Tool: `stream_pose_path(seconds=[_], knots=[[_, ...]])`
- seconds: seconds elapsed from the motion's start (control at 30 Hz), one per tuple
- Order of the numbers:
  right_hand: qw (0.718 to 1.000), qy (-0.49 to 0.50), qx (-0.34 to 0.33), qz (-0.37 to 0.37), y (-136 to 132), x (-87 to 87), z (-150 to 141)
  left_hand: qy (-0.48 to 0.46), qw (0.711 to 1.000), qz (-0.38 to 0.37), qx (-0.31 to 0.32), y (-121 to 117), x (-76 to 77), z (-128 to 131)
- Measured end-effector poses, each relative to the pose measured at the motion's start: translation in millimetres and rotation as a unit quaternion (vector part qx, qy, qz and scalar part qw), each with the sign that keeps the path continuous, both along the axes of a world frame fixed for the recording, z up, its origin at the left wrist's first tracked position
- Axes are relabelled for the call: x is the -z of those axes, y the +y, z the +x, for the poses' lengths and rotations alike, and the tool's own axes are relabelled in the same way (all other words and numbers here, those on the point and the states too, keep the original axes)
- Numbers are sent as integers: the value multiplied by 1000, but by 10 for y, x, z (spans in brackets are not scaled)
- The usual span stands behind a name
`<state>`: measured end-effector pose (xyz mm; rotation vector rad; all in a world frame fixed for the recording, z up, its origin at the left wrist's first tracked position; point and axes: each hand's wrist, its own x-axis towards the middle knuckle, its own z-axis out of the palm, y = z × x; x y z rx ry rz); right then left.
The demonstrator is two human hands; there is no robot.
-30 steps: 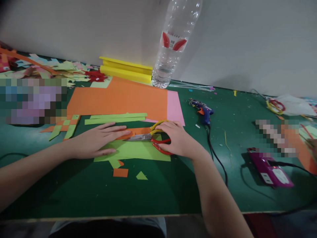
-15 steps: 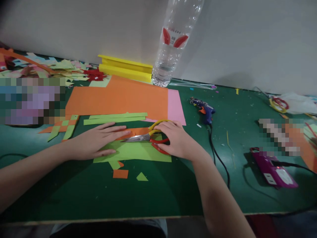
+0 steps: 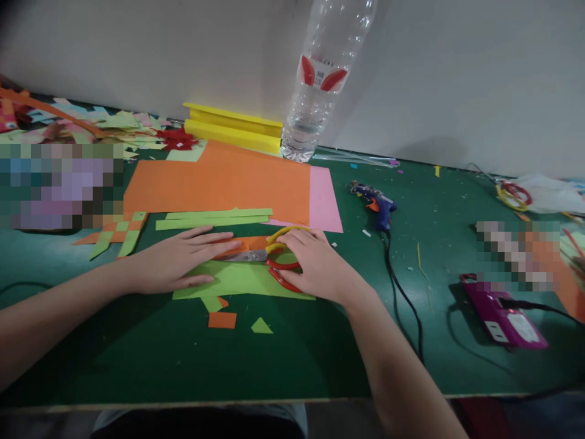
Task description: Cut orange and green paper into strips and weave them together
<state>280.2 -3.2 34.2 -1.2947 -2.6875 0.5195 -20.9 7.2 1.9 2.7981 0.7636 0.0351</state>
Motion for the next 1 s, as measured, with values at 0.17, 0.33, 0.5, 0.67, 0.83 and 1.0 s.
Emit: stream_pose_path(seconds=[0.17,0.33,0.5,0.67,0.83,1.0], knots=[[1000,3,-10,-3,2,-9,15,2,1000,3,0,1,11,-6],[1000,7,1,7,-7,-23,-4,7,1000,9,0,-11,-7,-8],[1000,6,4,10,0,-18,18,20,999,23,-39,-86,35,93],[1000,0,24,8,14,4,83,-1,996,36,-78,-133,28,178],[999,4,33,-3,26,11,125,-42,996,40,-72,-21,-82,-27],[999,-2,34,-21,37,23,154,-29,996,66,-42,79,-70,-220]])
